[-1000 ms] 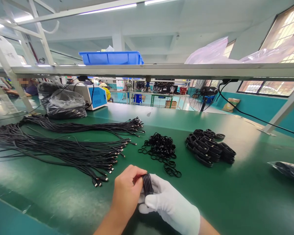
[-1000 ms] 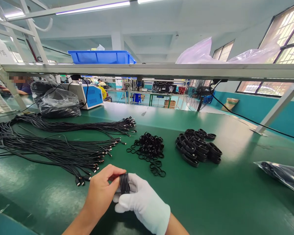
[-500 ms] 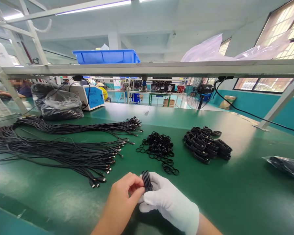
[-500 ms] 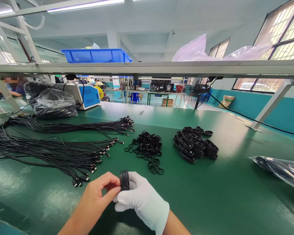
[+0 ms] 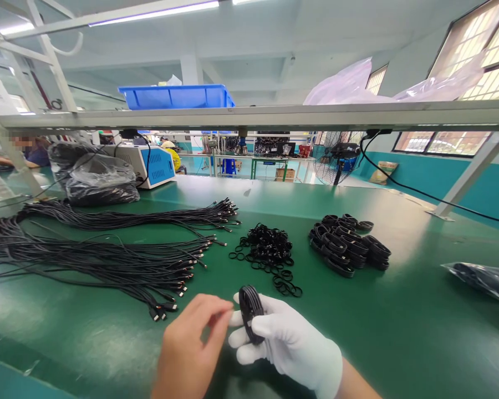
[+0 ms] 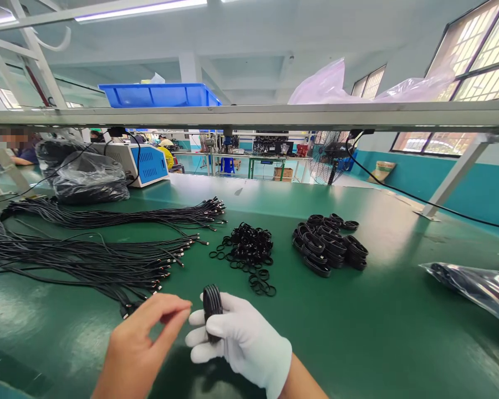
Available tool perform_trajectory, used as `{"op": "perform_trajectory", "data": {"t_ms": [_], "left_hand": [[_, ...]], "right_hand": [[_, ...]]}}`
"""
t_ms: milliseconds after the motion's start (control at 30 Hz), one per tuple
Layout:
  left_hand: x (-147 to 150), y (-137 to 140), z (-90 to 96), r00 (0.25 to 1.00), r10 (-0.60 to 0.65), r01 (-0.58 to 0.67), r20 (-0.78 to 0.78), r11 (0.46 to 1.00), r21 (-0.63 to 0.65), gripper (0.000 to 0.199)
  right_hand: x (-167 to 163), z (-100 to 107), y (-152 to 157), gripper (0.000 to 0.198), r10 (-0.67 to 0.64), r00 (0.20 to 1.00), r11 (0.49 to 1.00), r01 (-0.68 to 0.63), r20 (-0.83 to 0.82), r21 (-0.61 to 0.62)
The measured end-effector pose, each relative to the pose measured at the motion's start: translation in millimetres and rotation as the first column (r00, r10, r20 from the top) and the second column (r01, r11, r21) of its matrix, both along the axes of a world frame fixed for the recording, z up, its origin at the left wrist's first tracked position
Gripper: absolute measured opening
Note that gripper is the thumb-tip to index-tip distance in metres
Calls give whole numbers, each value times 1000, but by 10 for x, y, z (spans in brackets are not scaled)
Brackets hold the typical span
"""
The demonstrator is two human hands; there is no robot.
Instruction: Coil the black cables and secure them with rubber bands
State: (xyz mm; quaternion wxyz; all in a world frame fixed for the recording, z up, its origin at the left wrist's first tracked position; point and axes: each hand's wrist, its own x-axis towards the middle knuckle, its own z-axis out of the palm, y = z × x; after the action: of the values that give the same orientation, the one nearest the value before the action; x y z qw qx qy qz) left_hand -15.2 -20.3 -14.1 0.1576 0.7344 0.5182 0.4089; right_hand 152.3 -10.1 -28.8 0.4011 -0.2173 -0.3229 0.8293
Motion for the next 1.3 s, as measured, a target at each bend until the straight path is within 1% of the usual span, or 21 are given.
{"op": "perform_trajectory", "data": {"t_ms": [33, 67, 100, 133, 200, 233, 267, 300, 367, 433, 500, 633, 733, 800, 867, 933, 1033, 1100, 1167, 1200, 1300], "left_hand": [[-29, 30, 46, 996, 12, -4, 86, 995, -99, 16], [-56, 67, 87, 985, 0, 36, 174, 978, -204, 18], [-81, 110, 119, 963, -46, 129, 265, 944, -303, 22], [-102, 157, 136, 924, -116, 261, 363, 888, -380, 27], [-129, 251, 123, 792, -242, 526, 561, 737, -425, 35], [-135, 293, 95, 722, -273, 616, 635, 672, -411, 36], [-137, 329, 58, 670, -280, 665, 688, 639, -387, 37], [-137, 358, 17, 643, -271, 678, 716, 636, -368, 37], [-131, 390, -53, 656, -235, 638, 717, 681, -360, 36], [-125, 395, -90, 698, -211, 582, 684, 723, -371, 32], [-121, 384, -96, 729, -200, 546, 655, 746, -380, 31], [-120, 369, -91, 748, -216, 525, 627, 771, -361, 31], [-120, 371, -107, 759, -214, 501, 615, 795, -343, 30], [-111, 371, -116, 785, -189, 459, 590, 817, -349, 28], [-95, 369, -118, 813, -166, 422, 558, 828, -368, 27], [-80, 370, -113, 823, -126, 389, 554, 836, -388, 27], [-95, 385, -109, 838, 5, 261, 546, 874, -410, 34], [-134, 410, -115, 866, 76, 163, 494, 891, -423, 39], [-180, 448, -132, 899, 102, 106, 425, 893, -438, 42], [-198, 470, -147, 913, 106, 87, 393, 892, -444, 43], [-214, 530, -214, 942, 130, 31, 310, 884, -466, 44]], "right_hand": [[8, -4, -8, 43, 63, 997, 998, -63, -47, -1], [15, -5, -19, 44, 129, 988, 992, -130, -89, 0], [21, -3, -32, 46, 194, 974, 981, -195, -121, 4], [27, 0, -45, 48, 249, 958, 968, -251, -144, 8], [39, 4, -67, 52, 327, 932, 944, -331, -157, 4], [42, 0, -72, 54, 352, 924, 934, -357, -151, -3], [43, -9, -71, 56, 373, 917, 926, -378, -139, -10], [39, -24, -66, 58, 380, 916, 923, -385, -125, -19], [14, -65, -45, 56, 302, 950, 952, -304, -81, -22], [-28, -115, -21, 44, 136, 991, 991, -135, -22, 5], [-74, -165, -6, 35, 15, 1000, 1000, -15, 9, 26], [-122, -223, -9, 31, 53, 998, 998, -52, -20, 31], [-124, -183, -17, 34, 34, 999, 998, -35, 30, 53], [-125, -125, -14, 39, -34, 985, 996, 19, 171, 88], [-127, -77, -5, 45, -125, 924, 988, 81, 362, 132], [-127, -61, -1, 50, -157, 880, 984, 102, 447, 145], [-115, -68, -12, 53, -158, 923, 984, 118, 352, 131], [-98, -45, -13, 50, -200, 926, 975, 156, 320, 157], [-57, 19, 25, 40, -297, 877, 949, 227, 379, 220], [-15, 64, 64, 36, -360, 823, 927, 264, 440, 265], [258, 199, 258, 34, -556, 565, 831, 367, 609, 418]]}}
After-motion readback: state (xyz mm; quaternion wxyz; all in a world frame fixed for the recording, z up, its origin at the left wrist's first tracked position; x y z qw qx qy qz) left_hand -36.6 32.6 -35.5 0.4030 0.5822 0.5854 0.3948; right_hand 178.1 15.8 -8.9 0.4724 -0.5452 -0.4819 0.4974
